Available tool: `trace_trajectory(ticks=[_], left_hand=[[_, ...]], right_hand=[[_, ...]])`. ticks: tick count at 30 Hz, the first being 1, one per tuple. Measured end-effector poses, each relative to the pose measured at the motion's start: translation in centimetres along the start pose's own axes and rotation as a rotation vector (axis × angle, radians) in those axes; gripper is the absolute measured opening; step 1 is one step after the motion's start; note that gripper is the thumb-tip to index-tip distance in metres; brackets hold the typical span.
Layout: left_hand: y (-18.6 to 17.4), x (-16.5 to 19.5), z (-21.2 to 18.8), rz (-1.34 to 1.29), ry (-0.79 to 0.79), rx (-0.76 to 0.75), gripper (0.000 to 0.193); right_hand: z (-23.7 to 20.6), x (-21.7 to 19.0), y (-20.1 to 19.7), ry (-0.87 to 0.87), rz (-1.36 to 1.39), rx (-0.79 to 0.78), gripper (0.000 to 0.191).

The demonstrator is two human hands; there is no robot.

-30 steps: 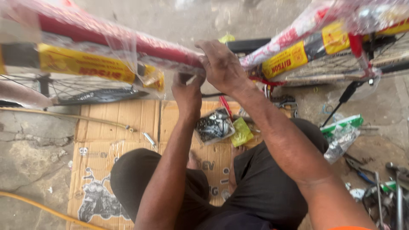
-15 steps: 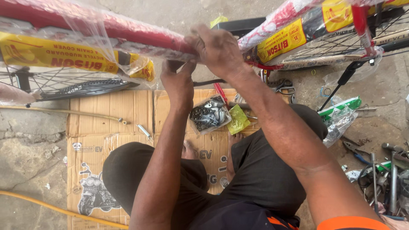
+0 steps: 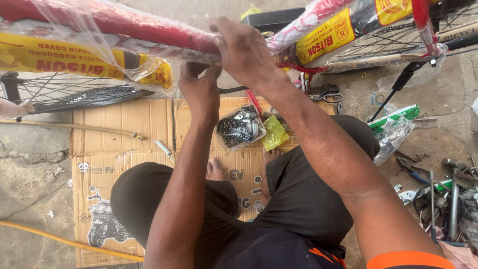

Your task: The person sits on a cardboard sheet and assembles a bicycle by attaching a water bottle holder to the frame. They use scissors to cut plastic wrapping, then use a screwdriver to tighten the holder onto the frame.

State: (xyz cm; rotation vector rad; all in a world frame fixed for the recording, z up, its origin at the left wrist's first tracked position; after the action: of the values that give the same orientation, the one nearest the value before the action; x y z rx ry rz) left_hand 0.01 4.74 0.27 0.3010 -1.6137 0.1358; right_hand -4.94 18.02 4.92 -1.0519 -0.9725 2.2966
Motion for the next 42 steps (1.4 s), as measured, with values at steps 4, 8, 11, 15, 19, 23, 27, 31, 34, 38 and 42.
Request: trace_trajectory(ticks=[4,8,11,15,19,23,27,31,34,38,42], left_hand=[[0.0,-0.7,-0.1,0.02,0.019,0.001,0.029],[-0.9,-3.0,-0.7,0.108,0.059,0.134,0.033],[-1.7,-5.7,-1.2,0.029,0.048,0.254,0.032],[-2.2,-9.8,-1.9,0.236,-0.149,0.19,0.025],[-0.7,-13.2,-3.8,1.006,-0.255,-0.275,0.023],[-0.1,-16.5,-6.7,1.239,-0.297,-0.707,0.031],[-0.8,-19.2,-8.0,1.28,-0.336,-0.878,0.031],[-0.7,-20.8,-8.4,1.243,-0.334,-0.943,0.03],[0.3,-20.1,-8.1,1.25,-0.248,-0.936,0.028],[2.8,-15.7,-7.5,1.266,-0.069,-0.926,0.024],[4.9,-8.7,-7.2,1.103,0.167,-0.881,0.019]], right_hand=[[0.0,0.5,0.6,0.094,-0.06,-0.035,0.009],[0.1,0.6,1.2,0.107,-0.027,-0.035,0.007],[-0.3,-0.6,0.3,-0.06,0.024,0.113,0.015],[-0.7,-1.1,-0.7,-0.045,0.084,0.077,0.016],[-0.7,-0.8,-1.2,-0.048,0.127,0.09,0.011],[-1.1,0.6,-0.6,0.097,-0.039,0.057,0.033],[-2.0,0.5,-0.3,-0.041,-0.11,0.123,0.028],[-1.7,1.6,0.4,0.125,0.067,0.04,0.025],[-1.6,1.4,0.4,0.044,0.052,0.096,0.02],[-1.7,1.0,0.0,-0.071,0.085,0.101,0.007],[-1.3,0.4,-1.4,-0.15,0.073,0.079,0.011]])
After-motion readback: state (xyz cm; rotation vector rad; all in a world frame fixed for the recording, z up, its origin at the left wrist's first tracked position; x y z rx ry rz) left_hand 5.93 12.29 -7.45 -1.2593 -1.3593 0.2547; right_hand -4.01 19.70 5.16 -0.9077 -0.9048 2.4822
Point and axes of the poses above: each hand's wrist, its own z-axis towards the middle knuckle, its own y-axis out of the palm, x = y × z, the point moved 4 cm from there along z, towards the middle knuckle, and after that the axes turned 4 degrees about -x, right-handed, at the moved point
